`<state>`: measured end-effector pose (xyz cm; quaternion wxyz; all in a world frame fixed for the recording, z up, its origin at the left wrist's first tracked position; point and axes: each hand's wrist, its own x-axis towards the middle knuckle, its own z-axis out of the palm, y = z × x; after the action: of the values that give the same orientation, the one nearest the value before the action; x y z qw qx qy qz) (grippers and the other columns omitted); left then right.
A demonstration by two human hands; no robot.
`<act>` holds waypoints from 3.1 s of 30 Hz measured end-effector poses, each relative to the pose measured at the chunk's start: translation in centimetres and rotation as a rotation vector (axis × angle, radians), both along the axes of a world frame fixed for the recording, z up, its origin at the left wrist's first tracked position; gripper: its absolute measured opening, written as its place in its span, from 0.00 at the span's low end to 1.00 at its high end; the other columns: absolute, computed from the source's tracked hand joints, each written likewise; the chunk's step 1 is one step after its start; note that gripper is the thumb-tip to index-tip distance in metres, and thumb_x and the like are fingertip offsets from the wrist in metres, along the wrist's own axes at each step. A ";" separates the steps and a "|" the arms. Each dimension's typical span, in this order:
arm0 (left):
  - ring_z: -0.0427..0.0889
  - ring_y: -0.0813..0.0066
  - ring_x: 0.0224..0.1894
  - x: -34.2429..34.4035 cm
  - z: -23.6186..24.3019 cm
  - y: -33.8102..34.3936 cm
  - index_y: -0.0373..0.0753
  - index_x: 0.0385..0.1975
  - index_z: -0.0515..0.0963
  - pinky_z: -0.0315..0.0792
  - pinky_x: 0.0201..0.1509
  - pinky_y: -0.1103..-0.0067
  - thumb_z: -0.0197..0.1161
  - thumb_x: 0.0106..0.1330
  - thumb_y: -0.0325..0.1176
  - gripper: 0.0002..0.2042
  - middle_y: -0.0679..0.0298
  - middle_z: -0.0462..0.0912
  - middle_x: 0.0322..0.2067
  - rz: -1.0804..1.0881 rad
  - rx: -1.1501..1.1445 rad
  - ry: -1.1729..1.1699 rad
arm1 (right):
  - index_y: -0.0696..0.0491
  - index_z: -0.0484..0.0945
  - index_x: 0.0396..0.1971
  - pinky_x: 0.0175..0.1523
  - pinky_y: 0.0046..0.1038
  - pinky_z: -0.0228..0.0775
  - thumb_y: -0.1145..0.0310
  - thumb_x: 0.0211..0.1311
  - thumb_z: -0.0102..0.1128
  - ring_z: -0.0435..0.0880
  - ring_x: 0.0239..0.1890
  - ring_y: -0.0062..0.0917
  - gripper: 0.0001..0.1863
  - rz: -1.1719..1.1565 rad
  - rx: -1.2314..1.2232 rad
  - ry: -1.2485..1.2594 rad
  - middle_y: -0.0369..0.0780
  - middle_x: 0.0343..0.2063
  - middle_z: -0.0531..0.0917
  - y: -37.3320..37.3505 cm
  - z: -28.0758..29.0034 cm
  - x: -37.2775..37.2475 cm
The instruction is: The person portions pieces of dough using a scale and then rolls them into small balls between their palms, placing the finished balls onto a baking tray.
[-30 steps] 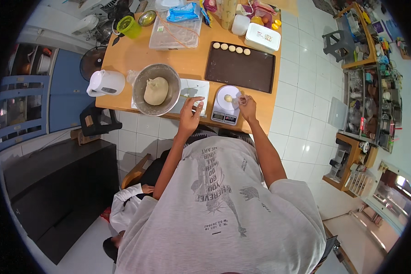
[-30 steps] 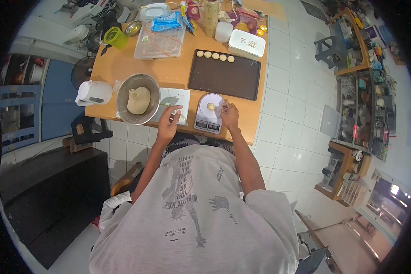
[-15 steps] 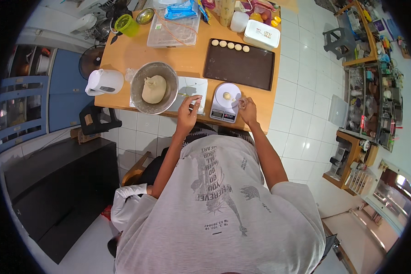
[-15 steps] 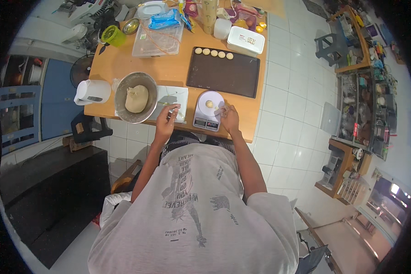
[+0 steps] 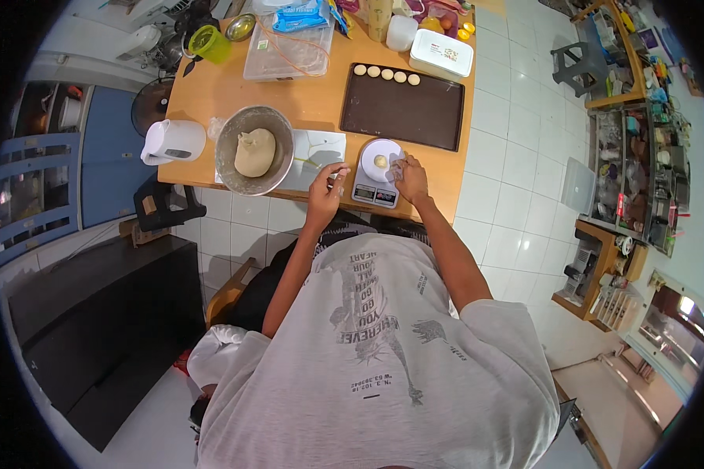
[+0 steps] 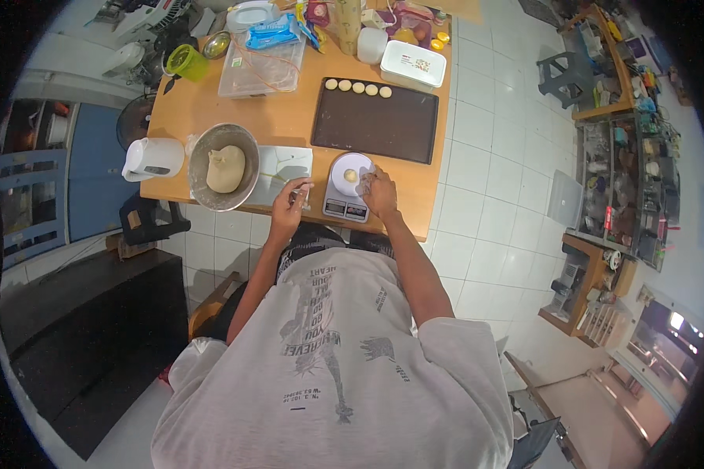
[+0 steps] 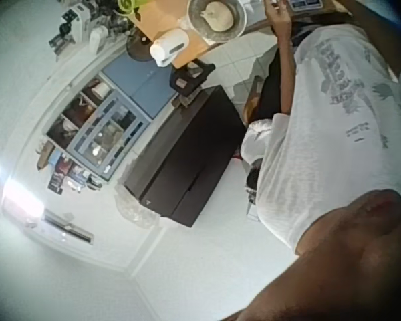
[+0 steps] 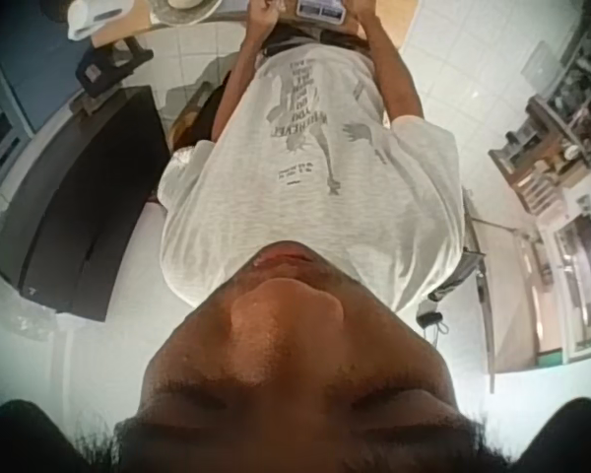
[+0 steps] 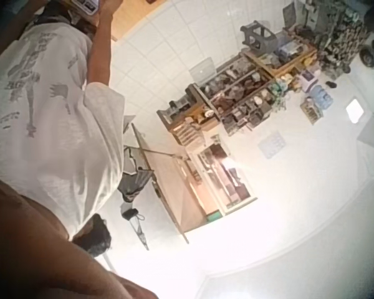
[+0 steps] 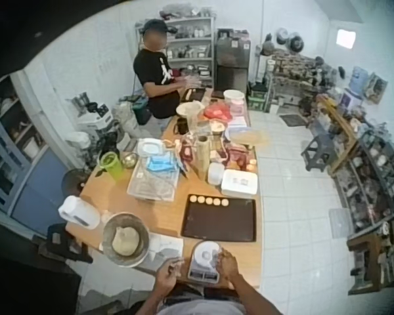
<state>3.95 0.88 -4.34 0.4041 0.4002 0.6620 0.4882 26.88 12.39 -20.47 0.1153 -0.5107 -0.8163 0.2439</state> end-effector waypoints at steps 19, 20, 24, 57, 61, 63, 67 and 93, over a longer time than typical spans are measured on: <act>0.71 0.86 0.31 -0.5 0.1 -1.5 0.37 0.58 0.82 0.69 0.35 0.83 0.62 0.79 0.37 0.15 0.68 0.88 0.44 0.078 -0.124 0.001 | 0.52 0.83 0.45 0.58 0.46 0.74 0.70 0.61 0.63 0.79 0.58 0.40 0.12 0.170 -0.011 -0.110 0.45 0.47 0.82 0.8 1.3 0.1; 0.72 0.86 0.31 -0.5 0.3 -1.5 0.37 0.58 0.82 0.69 0.36 0.83 0.62 0.79 0.37 0.15 0.68 0.88 0.44 0.078 -0.123 0.004 | 0.52 0.83 0.45 0.58 0.46 0.73 0.71 0.61 0.63 0.79 0.58 0.40 0.12 0.182 -0.018 -0.096 0.45 0.46 0.82 0.7 1.5 0.2; 0.76 0.82 0.33 -0.7 0.1 -1.2 0.36 0.57 0.81 0.74 0.41 0.81 0.61 0.80 0.37 0.15 0.65 0.88 0.45 0.051 -0.119 -0.012 | 0.54 0.83 0.42 0.55 0.45 0.75 0.72 0.58 0.64 0.82 0.52 0.41 0.12 0.168 0.001 -0.016 0.44 0.43 0.82 0.4 1.1 0.5; 0.79 0.81 0.34 -0.9 -0.8 -0.5 0.35 0.55 0.81 0.76 0.42 0.80 0.61 0.80 0.37 0.14 0.64 0.89 0.43 0.019 -0.069 -0.058 | 0.56 0.85 0.50 0.49 0.34 0.81 0.71 0.72 0.61 0.90 0.39 0.33 0.11 -0.323 -0.290 0.404 0.45 0.38 0.89 -1.6 2.6 4.8; 0.77 0.83 0.34 0.1 -1.7 0.0 0.35 0.56 0.81 0.75 0.41 0.81 0.60 0.80 0.37 0.14 0.65 0.88 0.43 -0.012 -0.063 -0.105 | 0.57 0.84 0.50 0.46 0.29 0.79 0.72 0.73 0.60 0.87 0.37 0.26 0.11 -0.403 -0.394 0.437 0.41 0.37 0.89 -4.0 1.9 8.8; 0.77 0.83 0.34 0.8 -1.7 0.3 0.35 0.56 0.81 0.74 0.40 0.82 0.60 0.81 0.37 0.14 0.65 0.88 0.43 -0.025 -0.079 -0.124 | 0.59 0.83 0.50 0.44 0.26 0.78 0.73 0.75 0.59 0.83 0.34 0.21 0.10 -0.426 -0.436 0.467 0.38 0.36 0.87 -4.9 2.4 10.2; 0.76 0.83 0.34 2.2 -1.9 0.9 0.35 0.57 0.80 0.74 0.40 0.82 0.59 0.81 0.35 0.13 0.66 0.88 0.44 -0.045 -0.072 -0.148 | 0.58 0.83 0.52 0.45 0.25 0.76 0.74 0.76 0.57 0.82 0.36 0.20 0.11 -0.508 -0.484 0.567 0.37 0.37 0.86 -6.0 3.1 11.7; 0.77 0.84 0.36 -15.7 3.3 2.3 0.34 0.57 0.80 0.76 0.45 0.82 0.54 0.82 0.30 0.12 0.64 0.86 0.44 0.099 0.143 -0.044 | 0.60 0.84 0.51 0.53 0.28 0.78 0.73 0.75 0.61 0.88 0.44 0.25 0.10 -0.113 -0.503 0.712 0.42 0.40 0.90 -3.2 17.9 -13.7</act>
<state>-11.80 3.20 -1.03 0.3644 0.3840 0.6355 0.5620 13.18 9.21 -2.56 0.2747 -0.4509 -0.6116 0.5892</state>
